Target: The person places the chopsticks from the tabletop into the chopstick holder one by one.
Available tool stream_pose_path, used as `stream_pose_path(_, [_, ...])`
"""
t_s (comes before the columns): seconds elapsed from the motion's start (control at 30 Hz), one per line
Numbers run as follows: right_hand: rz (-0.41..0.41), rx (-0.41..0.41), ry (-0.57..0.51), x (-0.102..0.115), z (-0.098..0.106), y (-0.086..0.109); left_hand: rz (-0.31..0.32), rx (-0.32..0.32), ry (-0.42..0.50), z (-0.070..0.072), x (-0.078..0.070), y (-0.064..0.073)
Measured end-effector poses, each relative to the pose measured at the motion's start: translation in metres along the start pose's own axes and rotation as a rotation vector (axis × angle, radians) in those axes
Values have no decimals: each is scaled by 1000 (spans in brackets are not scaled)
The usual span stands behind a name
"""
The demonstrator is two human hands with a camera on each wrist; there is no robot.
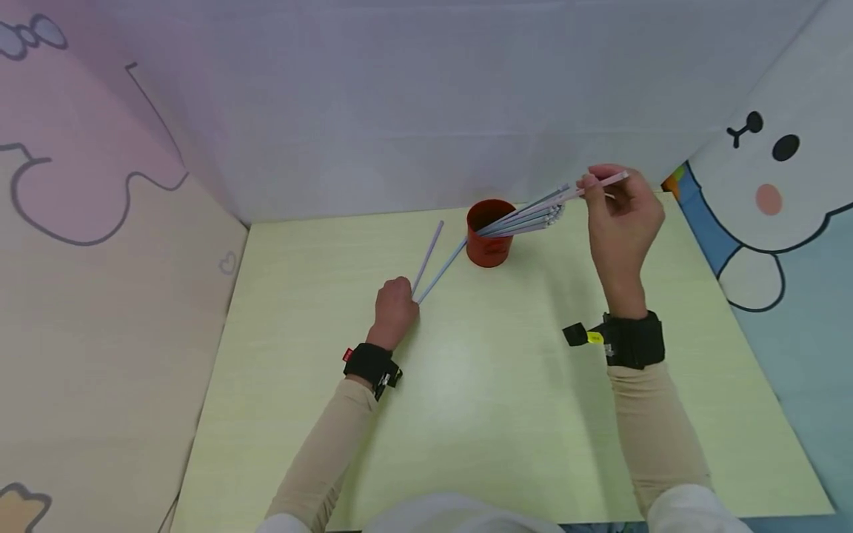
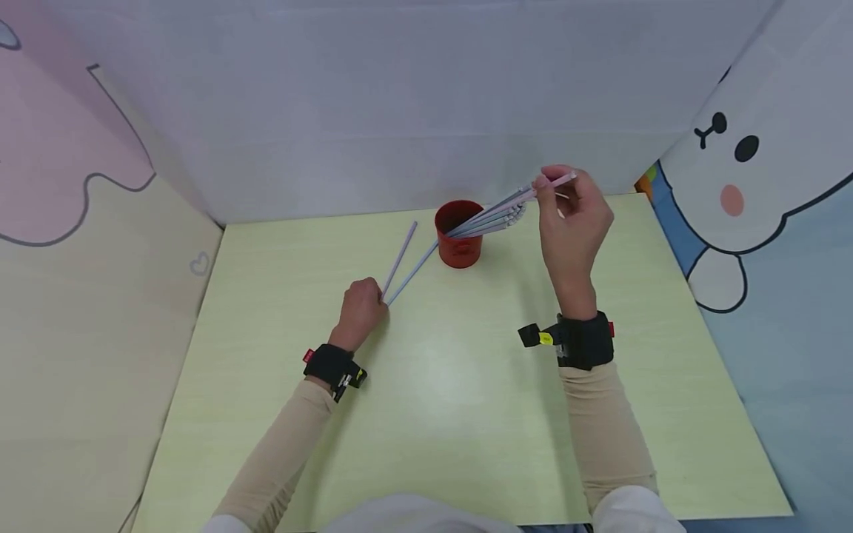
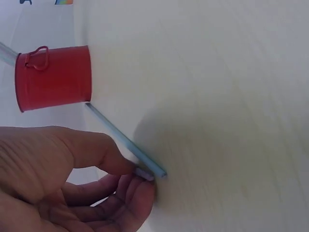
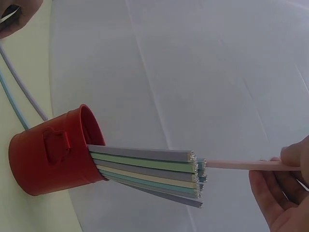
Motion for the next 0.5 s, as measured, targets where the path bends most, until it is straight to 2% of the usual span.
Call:
stream_pose_path(0.13, [-89,13,-12,-6,-5,4,33,17,47,2,5,1])
stream_pose_path(0.23, [-123,34,2,-9,-7,7,43,7,98,5,9,4])
stream_pose_path(0.37, [-129,60,51,-12,-6,10,46,-25,183,8,11,11])
stream_pose_path(0.5, [-128,47,94,-11,-4,17,34,-50,269,9,8,21])
Point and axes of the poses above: each hand's wrist, its own y-axis away from the middle knuckle, its own z-axis out of the back of the hand, x = y × z, the point moved 3 cm from there along -y, towards the middle knuckle, and after that the axes turned 6 degrees about x, right-handed, at the moved point
